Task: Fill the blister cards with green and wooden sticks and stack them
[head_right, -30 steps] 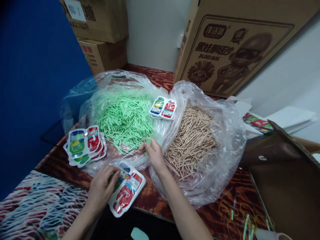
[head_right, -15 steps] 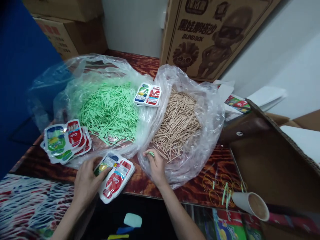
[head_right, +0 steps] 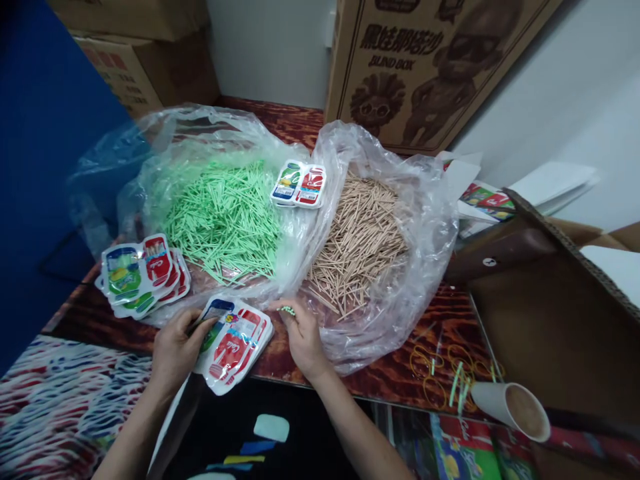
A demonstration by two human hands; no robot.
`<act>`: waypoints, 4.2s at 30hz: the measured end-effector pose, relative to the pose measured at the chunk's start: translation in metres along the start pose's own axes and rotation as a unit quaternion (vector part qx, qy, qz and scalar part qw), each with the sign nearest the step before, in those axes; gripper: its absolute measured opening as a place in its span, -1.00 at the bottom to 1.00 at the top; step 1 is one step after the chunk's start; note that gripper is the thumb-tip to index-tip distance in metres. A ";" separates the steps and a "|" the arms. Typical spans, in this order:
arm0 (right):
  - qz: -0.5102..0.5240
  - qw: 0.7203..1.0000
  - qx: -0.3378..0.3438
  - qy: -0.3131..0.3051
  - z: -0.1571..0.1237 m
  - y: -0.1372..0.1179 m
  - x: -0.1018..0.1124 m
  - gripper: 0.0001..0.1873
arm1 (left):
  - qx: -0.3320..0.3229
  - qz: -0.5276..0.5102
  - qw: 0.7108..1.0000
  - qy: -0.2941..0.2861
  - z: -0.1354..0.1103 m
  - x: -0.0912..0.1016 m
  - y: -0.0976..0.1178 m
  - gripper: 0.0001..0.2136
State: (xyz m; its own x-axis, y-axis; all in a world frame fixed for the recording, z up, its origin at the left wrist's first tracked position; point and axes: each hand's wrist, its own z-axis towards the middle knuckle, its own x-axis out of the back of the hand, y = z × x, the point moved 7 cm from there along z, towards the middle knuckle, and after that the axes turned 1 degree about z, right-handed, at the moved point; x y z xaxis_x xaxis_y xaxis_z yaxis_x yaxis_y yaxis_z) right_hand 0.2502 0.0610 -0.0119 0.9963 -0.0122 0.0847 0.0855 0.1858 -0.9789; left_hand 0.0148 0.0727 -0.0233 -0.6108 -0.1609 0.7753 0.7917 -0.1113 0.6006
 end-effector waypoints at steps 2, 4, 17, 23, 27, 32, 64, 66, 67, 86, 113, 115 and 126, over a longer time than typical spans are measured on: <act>-0.010 1.000 0.007 -0.002 0.001 -0.002 -0.003 -0.78 | -0.041 -0.002 0.999 0.012 0.000 0.004 0.003 -0.77; -0.019 1.000 0.014 -0.002 0.003 -0.005 -0.005 -0.78 | -0.070 0.002 0.997 0.025 -0.001 0.007 0.005 -0.77; -0.023 1.000 0.001 -0.008 0.002 -0.002 -0.011 -0.77 | -0.103 -0.031 0.992 0.067 -0.005 0.034 0.007 -0.92; -0.025 1.000 -0.006 -0.003 -0.002 0.002 -0.009 -0.77 | -0.066 -0.140 0.984 0.089 0.000 0.050 0.010 -0.93; -0.023 1.000 -0.007 -0.001 -0.003 0.003 -0.008 -0.77 | -0.013 -0.203 0.975 0.092 0.006 0.045 0.004 -0.94; -0.024 1.000 -0.003 0.006 -0.002 0.001 -0.007 -0.77 | 0.021 -0.278 0.959 0.053 0.013 0.025 0.007 -0.92; 0.357 0.916 -0.185 0.000 0.059 -0.028 -0.023 -0.85 | 0.098 -0.432 0.890 -0.105 0.006 -0.039 0.054 -0.84; 0.347 0.917 -0.195 -0.010 0.054 -0.029 -0.026 -0.85 | 0.106 -0.438 0.888 -0.092 0.006 -0.040 0.053 -0.84; 0.336 0.921 -0.197 -0.020 0.051 -0.030 -0.027 -0.86 | 0.104 -0.442 0.887 -0.086 0.006 -0.040 0.054 -0.84; -0.179 0.979 0.034 -0.090 0.031 -0.070 -0.010 -0.82 | 0.123 -0.477 0.855 -0.163 0.003 -0.050 0.064 -0.83; -0.233 0.972 0.010 -0.009 -0.011 -0.050 0.033 -0.76 | 0.145 -0.440 0.859 -0.220 -0.012 -0.067 0.088 -0.86; -0.261 0.962 -0.070 0.033 -0.013 -0.033 0.064 -0.79 | 0.171 -0.444 0.854 -0.208 -0.015 -0.068 0.077 -0.85; -0.492 0.807 -0.280 0.167 -0.022 0.027 0.136 -0.80 | 0.184 -0.460 0.853 -0.164 -0.011 -0.062 0.069 -0.88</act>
State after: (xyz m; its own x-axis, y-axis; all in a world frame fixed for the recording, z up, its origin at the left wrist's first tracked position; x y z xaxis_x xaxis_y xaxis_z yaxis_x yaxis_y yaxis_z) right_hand 0.3883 0.0426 -0.0311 0.3824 -0.1638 0.9093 0.7315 -0.5476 -0.4063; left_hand 0.1078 0.0645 -0.0319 -0.9898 0.1177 -0.0798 -0.0437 0.2823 0.9583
